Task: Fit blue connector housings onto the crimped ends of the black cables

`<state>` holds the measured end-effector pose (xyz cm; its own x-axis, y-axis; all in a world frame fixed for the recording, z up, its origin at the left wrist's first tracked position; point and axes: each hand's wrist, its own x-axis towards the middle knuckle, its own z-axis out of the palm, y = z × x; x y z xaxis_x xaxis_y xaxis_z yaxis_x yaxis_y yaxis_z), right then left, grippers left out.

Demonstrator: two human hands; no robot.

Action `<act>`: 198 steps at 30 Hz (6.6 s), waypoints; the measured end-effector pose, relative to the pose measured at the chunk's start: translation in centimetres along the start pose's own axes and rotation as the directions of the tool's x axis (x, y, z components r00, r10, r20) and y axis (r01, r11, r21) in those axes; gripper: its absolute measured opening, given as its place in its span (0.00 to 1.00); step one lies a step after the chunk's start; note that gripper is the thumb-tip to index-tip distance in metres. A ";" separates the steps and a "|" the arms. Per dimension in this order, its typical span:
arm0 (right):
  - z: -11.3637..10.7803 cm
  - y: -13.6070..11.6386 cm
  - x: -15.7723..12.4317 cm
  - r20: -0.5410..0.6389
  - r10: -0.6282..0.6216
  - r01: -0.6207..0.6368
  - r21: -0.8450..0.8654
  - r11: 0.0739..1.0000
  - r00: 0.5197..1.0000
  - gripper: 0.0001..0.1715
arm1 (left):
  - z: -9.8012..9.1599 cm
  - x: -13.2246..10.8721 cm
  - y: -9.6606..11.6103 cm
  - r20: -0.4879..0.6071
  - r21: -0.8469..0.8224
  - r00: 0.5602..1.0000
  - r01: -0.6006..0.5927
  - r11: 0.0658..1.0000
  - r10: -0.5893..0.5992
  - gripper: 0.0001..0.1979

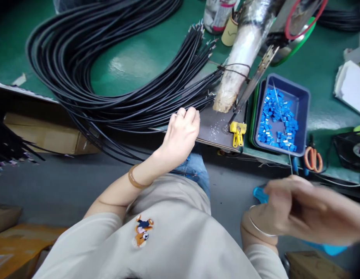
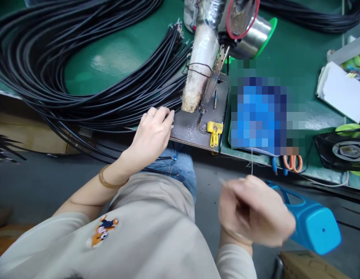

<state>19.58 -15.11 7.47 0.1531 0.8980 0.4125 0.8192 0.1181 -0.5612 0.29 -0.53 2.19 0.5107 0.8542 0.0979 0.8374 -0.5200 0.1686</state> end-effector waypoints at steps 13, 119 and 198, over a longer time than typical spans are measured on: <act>-0.4 14.0 7.4 -0.156 0.291 -0.324 -0.603 0.729 0.944 0.06 | 0.6 0.7 -2.5 -0.063 -0.360 0.993 -0.117 0.926 0.101 0.10; 8.4 2.7 3.5 -0.007 0.162 -0.132 0.550 0.825 0.987 0.05 | 1.8 -0.4 1.6 0.184 -0.943 0.974 0.213 -0.258 0.130 0.09; 10.6 4.2 4.0 -0.352 -0.374 0.376 -0.065 0.924 0.858 0.11 | 1.2 1.7 2.4 0.114 -0.992 0.991 0.118 0.054 -0.066 0.09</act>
<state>17.77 -6.53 -0.88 0.0197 0.5772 0.8164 0.8508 0.4192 -0.3169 3.41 -0.30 1.62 0.4736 0.8803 -0.0260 -0.0879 0.0766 0.9932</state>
